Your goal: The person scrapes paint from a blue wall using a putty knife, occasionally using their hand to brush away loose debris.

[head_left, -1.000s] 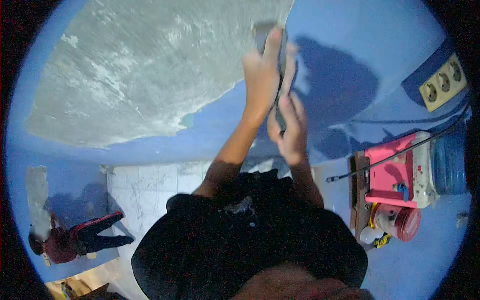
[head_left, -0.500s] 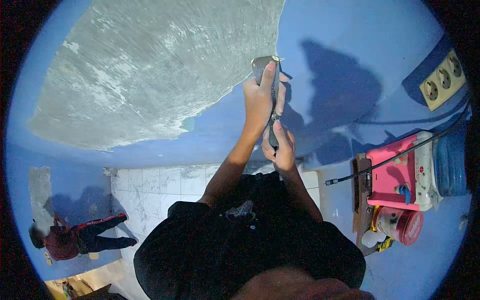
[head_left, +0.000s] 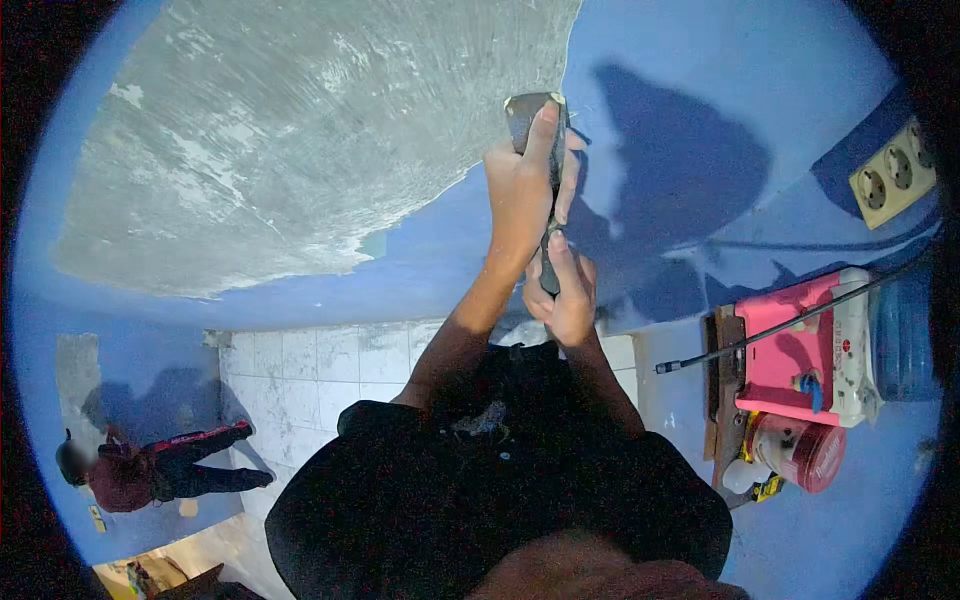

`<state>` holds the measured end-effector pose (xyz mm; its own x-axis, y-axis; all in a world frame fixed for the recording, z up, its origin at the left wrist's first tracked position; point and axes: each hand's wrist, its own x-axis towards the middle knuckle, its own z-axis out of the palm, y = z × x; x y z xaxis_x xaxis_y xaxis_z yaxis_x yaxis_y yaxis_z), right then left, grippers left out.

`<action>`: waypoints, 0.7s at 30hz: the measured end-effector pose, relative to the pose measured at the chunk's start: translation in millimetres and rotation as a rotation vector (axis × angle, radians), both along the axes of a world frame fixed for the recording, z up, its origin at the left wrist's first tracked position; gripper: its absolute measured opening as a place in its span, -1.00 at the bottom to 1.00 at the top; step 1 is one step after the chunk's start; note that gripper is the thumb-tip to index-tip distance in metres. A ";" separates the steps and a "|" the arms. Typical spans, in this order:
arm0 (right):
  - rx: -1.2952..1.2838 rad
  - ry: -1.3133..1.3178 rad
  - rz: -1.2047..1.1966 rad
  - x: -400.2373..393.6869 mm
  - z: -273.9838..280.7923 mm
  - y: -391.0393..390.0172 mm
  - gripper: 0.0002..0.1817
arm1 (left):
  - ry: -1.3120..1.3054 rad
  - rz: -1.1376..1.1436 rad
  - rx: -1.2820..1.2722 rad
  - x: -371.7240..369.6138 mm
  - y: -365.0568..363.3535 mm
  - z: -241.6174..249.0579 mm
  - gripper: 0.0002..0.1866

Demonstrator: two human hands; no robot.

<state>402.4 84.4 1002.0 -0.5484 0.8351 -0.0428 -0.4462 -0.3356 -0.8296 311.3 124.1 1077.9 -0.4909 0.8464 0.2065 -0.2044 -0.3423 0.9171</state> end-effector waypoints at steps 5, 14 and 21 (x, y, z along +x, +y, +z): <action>0.027 -0.014 0.000 3.2 5.5 -3.9 -0.52 | -0.013 0.006 0.008 3.4 -3.2 12.1 -0.55; 0.185 0.004 -0.054 -2.4 72.8 19.8 -0.52 | 0.070 0.054 0.096 2.4 -3.7 96.6 -0.38; 0.087 -0.014 -0.052 -6.2 -15.8 -1.0 -0.50 | 0.049 -0.048 0.076 -9.5 -1.8 -11.3 -0.49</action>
